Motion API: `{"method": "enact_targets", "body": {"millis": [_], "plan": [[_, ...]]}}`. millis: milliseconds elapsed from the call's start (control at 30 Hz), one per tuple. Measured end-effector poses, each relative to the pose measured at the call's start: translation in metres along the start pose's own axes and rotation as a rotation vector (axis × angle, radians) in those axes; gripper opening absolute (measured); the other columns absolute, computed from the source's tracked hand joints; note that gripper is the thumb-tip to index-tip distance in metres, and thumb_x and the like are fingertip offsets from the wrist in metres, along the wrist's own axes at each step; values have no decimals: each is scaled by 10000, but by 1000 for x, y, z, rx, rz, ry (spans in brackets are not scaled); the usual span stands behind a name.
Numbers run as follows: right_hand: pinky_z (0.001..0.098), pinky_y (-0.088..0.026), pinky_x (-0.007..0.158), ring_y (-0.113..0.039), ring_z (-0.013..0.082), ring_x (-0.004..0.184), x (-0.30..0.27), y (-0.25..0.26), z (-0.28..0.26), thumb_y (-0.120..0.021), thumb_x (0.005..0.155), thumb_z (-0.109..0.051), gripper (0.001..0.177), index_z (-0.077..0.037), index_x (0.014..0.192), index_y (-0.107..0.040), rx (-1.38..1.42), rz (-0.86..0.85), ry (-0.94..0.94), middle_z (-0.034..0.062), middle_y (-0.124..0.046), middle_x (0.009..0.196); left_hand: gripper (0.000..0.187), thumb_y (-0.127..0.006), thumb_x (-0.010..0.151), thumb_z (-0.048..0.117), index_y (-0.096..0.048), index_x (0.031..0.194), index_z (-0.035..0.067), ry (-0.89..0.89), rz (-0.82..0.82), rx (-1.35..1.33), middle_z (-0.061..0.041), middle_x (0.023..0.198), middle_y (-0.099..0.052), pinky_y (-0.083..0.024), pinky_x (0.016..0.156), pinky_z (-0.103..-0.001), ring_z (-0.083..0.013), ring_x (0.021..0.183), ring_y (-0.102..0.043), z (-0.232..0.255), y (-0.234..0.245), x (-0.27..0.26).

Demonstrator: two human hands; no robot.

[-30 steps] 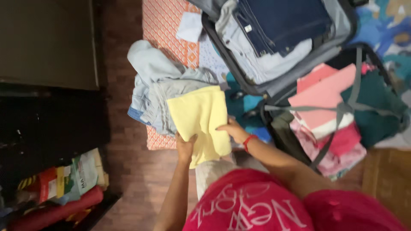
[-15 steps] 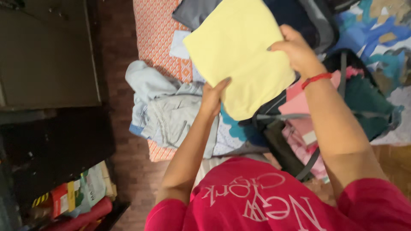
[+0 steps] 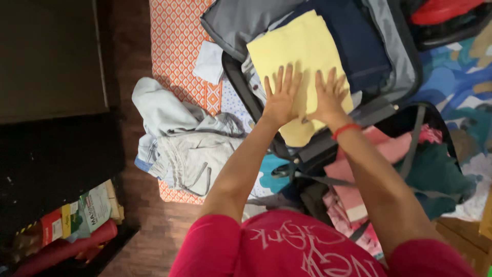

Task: The person packs various folded clothes, including pants and shirts, into a black suitcase. They arrange the items to fit, close the suitcase, and then place a green bag on top of it.

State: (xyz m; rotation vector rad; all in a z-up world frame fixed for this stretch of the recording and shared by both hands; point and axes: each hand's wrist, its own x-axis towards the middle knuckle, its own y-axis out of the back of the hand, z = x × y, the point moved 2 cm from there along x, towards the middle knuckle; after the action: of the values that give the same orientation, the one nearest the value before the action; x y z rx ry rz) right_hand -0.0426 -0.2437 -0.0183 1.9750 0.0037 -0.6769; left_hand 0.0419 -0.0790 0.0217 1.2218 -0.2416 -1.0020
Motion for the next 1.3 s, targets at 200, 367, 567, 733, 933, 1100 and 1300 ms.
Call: {"method": "enact_targets", "body": {"millis": [200,367,567,733,933,1100,1300], "plan": [[804,12,1156,171,620,1497,4,-45,3,-1006,469,-434,1567,-103,1692,-85,-98,109,1,341,165,1672,1491,-976,548,467,10,1643,240,30,-276,46,-84,1717,118,-88,1211,-737,-320,1598,76,-13,-5,15],[811,4,1176,153,602,1535,-5,-53,16,-990,483,-445,1565,-124,1717,-82,-60,109,9,324,164,1693,1477,-982,546,420,-8,1644,249,27,-243,15,-60,1727,92,-114,1220,-726,-313,1607,41,-12,-14,8],[812,-97,1173,120,599,1533,-13,-17,0,-987,540,-425,1562,-67,1730,-39,-142,47,-10,333,143,1693,1228,-952,595,311,-231,1572,126,55,45,-274,-162,1698,-43,-182,1244,-628,-391,1586,-74,-41,-53,-53],[786,-168,1182,10,504,1615,-71,-24,-2,-891,759,-408,1313,-28,1730,-94,-63,102,-61,293,52,1753,795,-709,762,187,-485,1525,188,461,354,-524,-131,1557,-351,-397,1200,-429,-286,1451,-361,-146,-78,-219],[685,-315,1141,-249,434,1532,-147,-84,2,-743,927,-348,890,-10,1625,-307,-47,108,-16,282,-326,1632,714,-646,870,142,-442,1548,52,330,116,358,-151,1676,-261,-110,1235,-629,-312,1587,-140,-224,-83,-258],[518,-384,1124,-422,406,1443,-167,-106,-11,-765,858,-322,590,-82,1377,-618,-66,18,156,195,-522,1533,423,-564,973,244,-622,1359,83,313,4,231,-154,1521,-493,-227,1216,-593,-321,1450,-388,-248,-101,-189],[463,-418,1102,-500,471,1333,-196,-128,-31,-772,832,-329,606,25,1305,-639,215,46,108,331,-493,1482,260,-581,976,231,-766,1138,145,274,-121,292,-102,1315,-657,-397,1059,-587,-306,1283,-531,-243,-123,-199]]}}
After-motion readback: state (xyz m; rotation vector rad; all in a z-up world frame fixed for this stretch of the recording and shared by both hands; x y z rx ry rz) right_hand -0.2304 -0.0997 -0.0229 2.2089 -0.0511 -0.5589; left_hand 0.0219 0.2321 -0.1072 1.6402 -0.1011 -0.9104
